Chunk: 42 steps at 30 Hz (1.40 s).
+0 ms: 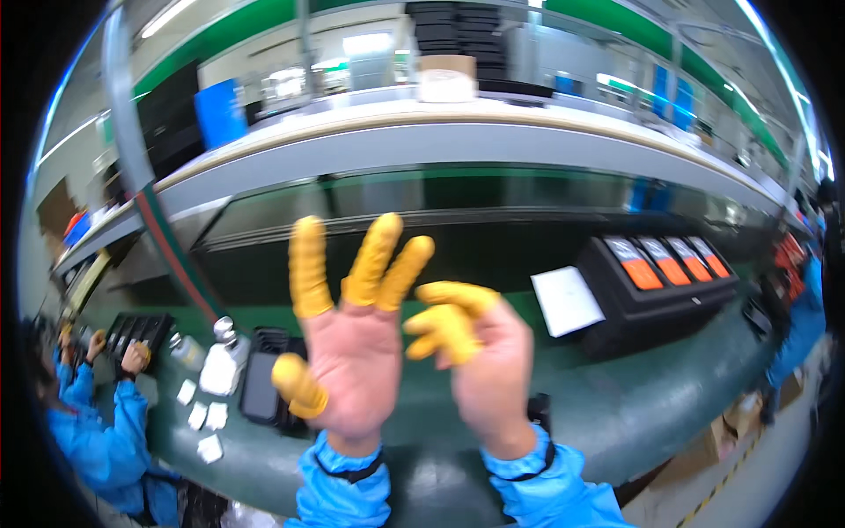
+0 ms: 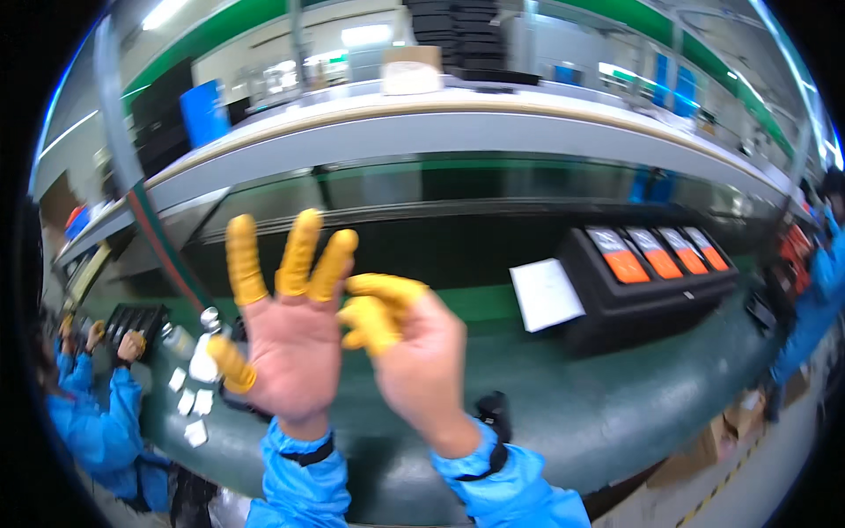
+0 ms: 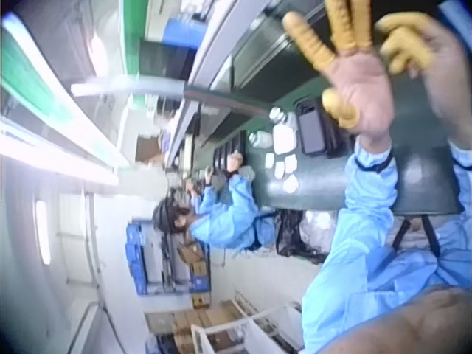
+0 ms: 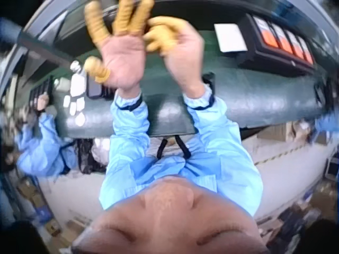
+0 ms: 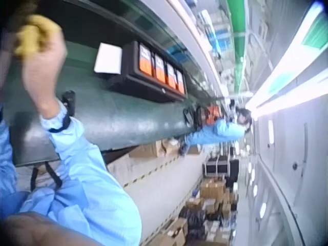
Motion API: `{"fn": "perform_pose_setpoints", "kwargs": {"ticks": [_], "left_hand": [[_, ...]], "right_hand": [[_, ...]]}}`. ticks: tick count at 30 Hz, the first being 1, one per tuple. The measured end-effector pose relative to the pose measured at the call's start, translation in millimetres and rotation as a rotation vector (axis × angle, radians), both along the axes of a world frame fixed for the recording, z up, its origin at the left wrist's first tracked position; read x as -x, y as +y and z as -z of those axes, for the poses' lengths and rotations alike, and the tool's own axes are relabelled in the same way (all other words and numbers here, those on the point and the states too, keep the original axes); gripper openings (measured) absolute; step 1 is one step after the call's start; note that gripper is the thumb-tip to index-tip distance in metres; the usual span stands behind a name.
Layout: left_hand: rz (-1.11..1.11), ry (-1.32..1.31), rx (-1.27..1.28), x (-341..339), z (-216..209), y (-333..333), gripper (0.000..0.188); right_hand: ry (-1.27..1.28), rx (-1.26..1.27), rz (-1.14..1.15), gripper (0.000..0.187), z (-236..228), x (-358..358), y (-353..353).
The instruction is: The recorder is inspecting and organizing handheld electronic devices and their screen protectors/cases at an assembly workbench.
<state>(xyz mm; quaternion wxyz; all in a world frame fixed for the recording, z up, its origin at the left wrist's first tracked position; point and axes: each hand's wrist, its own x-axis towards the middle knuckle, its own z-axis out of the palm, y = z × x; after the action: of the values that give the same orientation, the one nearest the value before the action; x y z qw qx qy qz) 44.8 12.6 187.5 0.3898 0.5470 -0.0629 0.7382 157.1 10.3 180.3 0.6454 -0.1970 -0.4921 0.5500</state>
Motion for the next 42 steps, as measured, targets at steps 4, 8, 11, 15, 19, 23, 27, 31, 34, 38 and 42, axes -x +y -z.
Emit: {"fn": "perform_pose_setpoints", "kwargs": {"ticks": [4,8,11,15,19,23,27,31,34,38,42], "left_hand": [[-0.529,0.131,0.082,-13,7,-18,0.136],[-0.686,0.268,-0.073,-20,21,-16,0.130],[-0.654,0.343,0.138,-15,27,-18,0.129],[-0.651,0.053,0.191,-25,21,-12,0.129],[-0.535,0.242,-0.099,-21,13,-9,0.130],[-0.575,0.293,-0.096,-24,15,-9,0.133],[-0.691,0.490,-0.122,-12,26,7,0.127],[-0.778,0.605,-0.173,-3,28,20,0.104],[-0.696,0.532,0.013,-14,31,31,0.087],[-0.705,0.689,0.430,1,38,28,0.072],[-0.672,0.700,0.412,1,40,36,0.052]], "right_hand": [[-0.067,-0.034,-0.121,0.020,7,23,1],[-0.005,-0.097,-0.241,0.018,10,10,4],[-0.039,-0.095,-0.296,0.019,8,0,5],[-0.085,-0.079,-0.375,0.021,5,-2,12],[-0.034,-0.028,-0.382,0.021,2,1,9],[-0.001,0.066,-0.448,0.023,8,5,14],[-0.020,0.141,-0.317,0.021,16,11,17],[0.074,0.135,-0.303,0.020,35,26,29],[-0.016,0.127,-0.218,0.025,42,21,40],[0.078,0.219,-0.284,0.033,76,36,54],[-0.005,0.169,-0.264,0.032,74,31,58]]}}
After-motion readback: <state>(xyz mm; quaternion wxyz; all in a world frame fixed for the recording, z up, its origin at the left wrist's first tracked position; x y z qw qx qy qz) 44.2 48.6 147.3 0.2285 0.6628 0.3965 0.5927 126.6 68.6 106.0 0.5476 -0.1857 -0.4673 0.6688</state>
